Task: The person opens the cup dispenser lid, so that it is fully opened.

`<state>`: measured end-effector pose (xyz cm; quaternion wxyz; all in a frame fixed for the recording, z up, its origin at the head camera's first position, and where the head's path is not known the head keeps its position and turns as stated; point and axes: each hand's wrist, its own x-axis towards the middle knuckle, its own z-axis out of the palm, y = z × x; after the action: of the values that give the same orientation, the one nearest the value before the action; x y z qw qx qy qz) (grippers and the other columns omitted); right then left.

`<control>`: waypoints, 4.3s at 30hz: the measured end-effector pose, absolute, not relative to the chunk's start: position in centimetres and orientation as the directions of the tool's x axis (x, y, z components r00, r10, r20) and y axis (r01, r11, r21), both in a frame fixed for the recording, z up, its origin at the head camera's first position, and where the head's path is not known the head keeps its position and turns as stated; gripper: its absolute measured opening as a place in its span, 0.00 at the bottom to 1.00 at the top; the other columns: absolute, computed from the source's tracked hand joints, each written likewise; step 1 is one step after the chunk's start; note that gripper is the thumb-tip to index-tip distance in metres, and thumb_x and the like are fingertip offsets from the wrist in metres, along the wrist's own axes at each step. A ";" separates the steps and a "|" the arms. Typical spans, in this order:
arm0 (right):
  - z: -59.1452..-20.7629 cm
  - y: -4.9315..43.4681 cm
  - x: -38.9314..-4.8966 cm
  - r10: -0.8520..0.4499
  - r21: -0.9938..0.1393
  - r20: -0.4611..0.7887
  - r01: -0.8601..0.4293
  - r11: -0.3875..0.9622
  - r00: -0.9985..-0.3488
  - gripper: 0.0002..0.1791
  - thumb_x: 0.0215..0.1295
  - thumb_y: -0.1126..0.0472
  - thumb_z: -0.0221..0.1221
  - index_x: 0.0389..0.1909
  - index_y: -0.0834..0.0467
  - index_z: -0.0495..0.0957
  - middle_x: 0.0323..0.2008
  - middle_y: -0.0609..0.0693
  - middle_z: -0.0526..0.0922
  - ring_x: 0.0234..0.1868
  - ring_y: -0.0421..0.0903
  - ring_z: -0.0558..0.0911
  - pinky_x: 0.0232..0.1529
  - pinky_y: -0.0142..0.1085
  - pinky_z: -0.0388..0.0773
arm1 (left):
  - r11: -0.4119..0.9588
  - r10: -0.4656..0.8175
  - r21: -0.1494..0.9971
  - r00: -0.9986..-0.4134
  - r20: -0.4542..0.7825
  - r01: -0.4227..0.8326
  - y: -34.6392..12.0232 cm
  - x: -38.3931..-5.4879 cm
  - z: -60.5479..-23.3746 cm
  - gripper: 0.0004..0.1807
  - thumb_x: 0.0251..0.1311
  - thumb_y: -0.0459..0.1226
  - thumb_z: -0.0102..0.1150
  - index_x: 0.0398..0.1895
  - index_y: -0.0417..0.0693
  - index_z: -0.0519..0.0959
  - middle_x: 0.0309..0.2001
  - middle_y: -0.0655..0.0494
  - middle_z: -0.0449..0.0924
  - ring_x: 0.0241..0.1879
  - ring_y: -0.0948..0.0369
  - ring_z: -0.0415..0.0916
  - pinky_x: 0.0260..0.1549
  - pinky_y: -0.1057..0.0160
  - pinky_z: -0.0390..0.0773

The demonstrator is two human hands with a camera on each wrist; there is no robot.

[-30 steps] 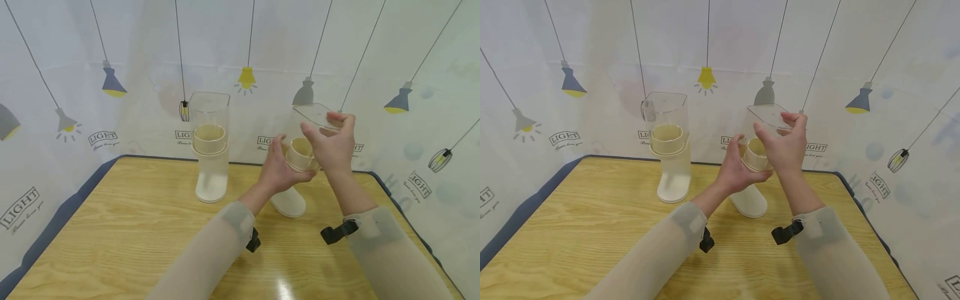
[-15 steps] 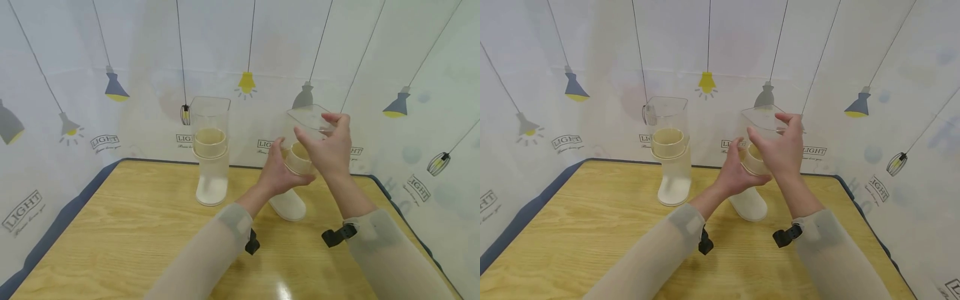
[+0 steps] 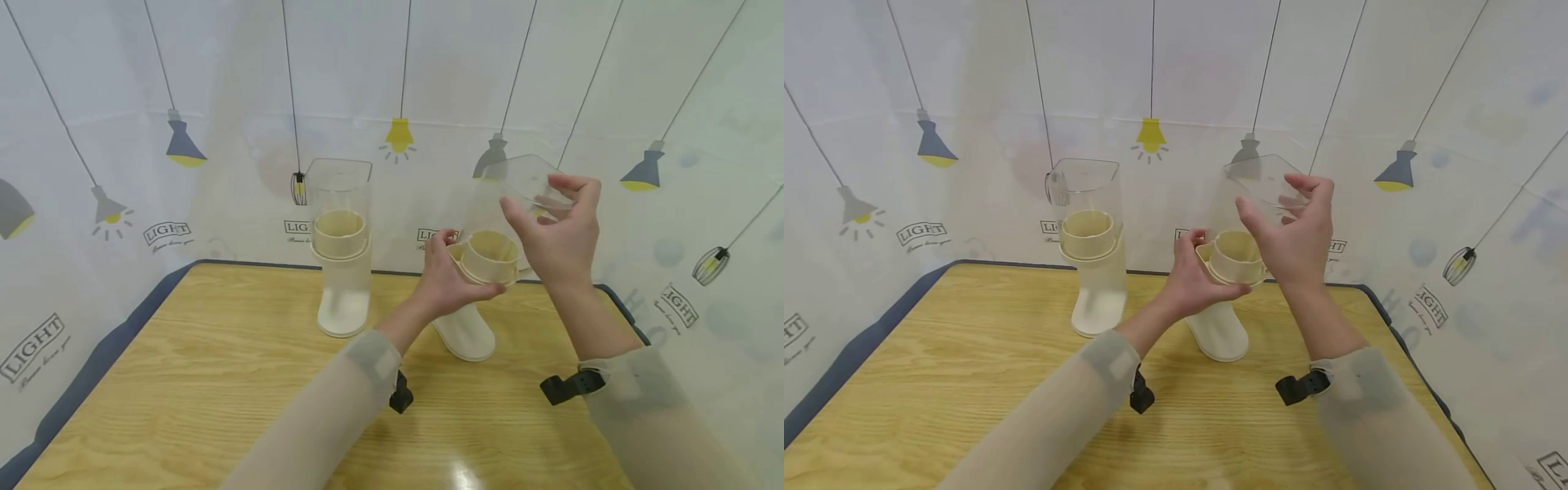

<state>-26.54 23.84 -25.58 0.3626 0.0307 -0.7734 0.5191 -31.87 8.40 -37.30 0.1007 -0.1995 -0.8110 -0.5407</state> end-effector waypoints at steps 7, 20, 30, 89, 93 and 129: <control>-24.5 25.1 -25.8 0.364 -0.793 0.595 -0.450 0.411 -0.717 0.35 0.61 0.49 0.77 0.64 0.45 0.69 0.65 0.38 0.76 0.55 0.42 0.85 0.58 0.30 0.85 | 0.287 0.212 0.872 -0.914 0.347 0.398 7.9 -31.8 -37.4 0.69 0.44 0.51 0.91 0.83 0.46 0.53 0.75 0.45 0.63 0.68 0.53 0.72 0.70 0.53 0.78; -23.4 28.8 -24.2 0.463 -0.858 0.512 -0.418 0.298 -0.723 0.33 0.63 0.54 0.77 0.64 0.45 0.70 0.67 0.41 0.75 0.60 0.43 0.86 0.49 0.26 0.84 | 0.241 0.196 0.902 -0.928 0.317 0.359 7.1 -31.7 -37.7 0.68 0.45 0.50 0.90 0.86 0.45 0.57 0.74 0.46 0.64 0.72 0.53 0.70 0.74 0.52 0.75; -24.9 31.5 -24.1 0.531 -0.912 0.411 -0.339 0.233 -0.741 0.34 0.61 0.53 0.79 0.63 0.44 0.70 0.66 0.39 0.74 0.57 0.39 0.86 0.43 0.26 0.82 | 0.272 0.195 0.909 -0.943 0.270 0.316 7.4 -31.7 -38.1 0.71 0.45 0.60 0.88 0.88 0.51 0.54 0.79 0.47 0.61 0.72 0.49 0.71 0.71 0.45 0.78; -41.4 43.1 -27.6 0.450 -0.769 0.071 0.239 0.593 -0.890 0.56 0.73 0.26 0.60 0.85 0.52 0.44 0.84 0.72 0.40 0.77 0.78 0.60 0.73 0.75 0.62 | 0.289 0.326 0.915 -0.927 0.184 0.283 8.5 -34.2 -37.7 0.67 0.54 0.60 0.83 0.91 0.61 0.51 0.87 0.50 0.60 0.85 0.50 0.60 0.81 0.44 0.67; -41.3 43.1 -28.0 0.426 -0.752 0.104 0.209 0.625 -0.899 0.56 0.73 0.27 0.60 0.85 0.54 0.45 0.82 0.74 0.43 0.76 0.79 0.61 0.72 0.75 0.62 | 0.291 0.314 0.911 -0.929 0.197 0.291 8.4 -34.4 -37.5 0.66 0.55 0.59 0.83 0.91 0.59 0.52 0.87 0.50 0.60 0.85 0.50 0.60 0.82 0.45 0.66; -41.7 43.3 -29.0 0.386 -0.715 0.103 0.202 0.670 -0.917 0.59 0.73 0.26 0.59 0.86 0.54 0.41 0.83 0.76 0.42 0.76 0.82 0.62 0.67 0.76 0.69 | 0.269 0.317 0.924 -0.931 0.181 0.272 8.8 -34.6 -37.5 0.67 0.54 0.59 0.83 0.91 0.63 0.51 0.87 0.52 0.59 0.85 0.50 0.60 0.81 0.44 0.67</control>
<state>-29.00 43.32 -41.68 0.1237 -0.1622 -0.9053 0.3725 -34.59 8.79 -37.46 -0.0197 -0.1849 -0.7962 -0.5757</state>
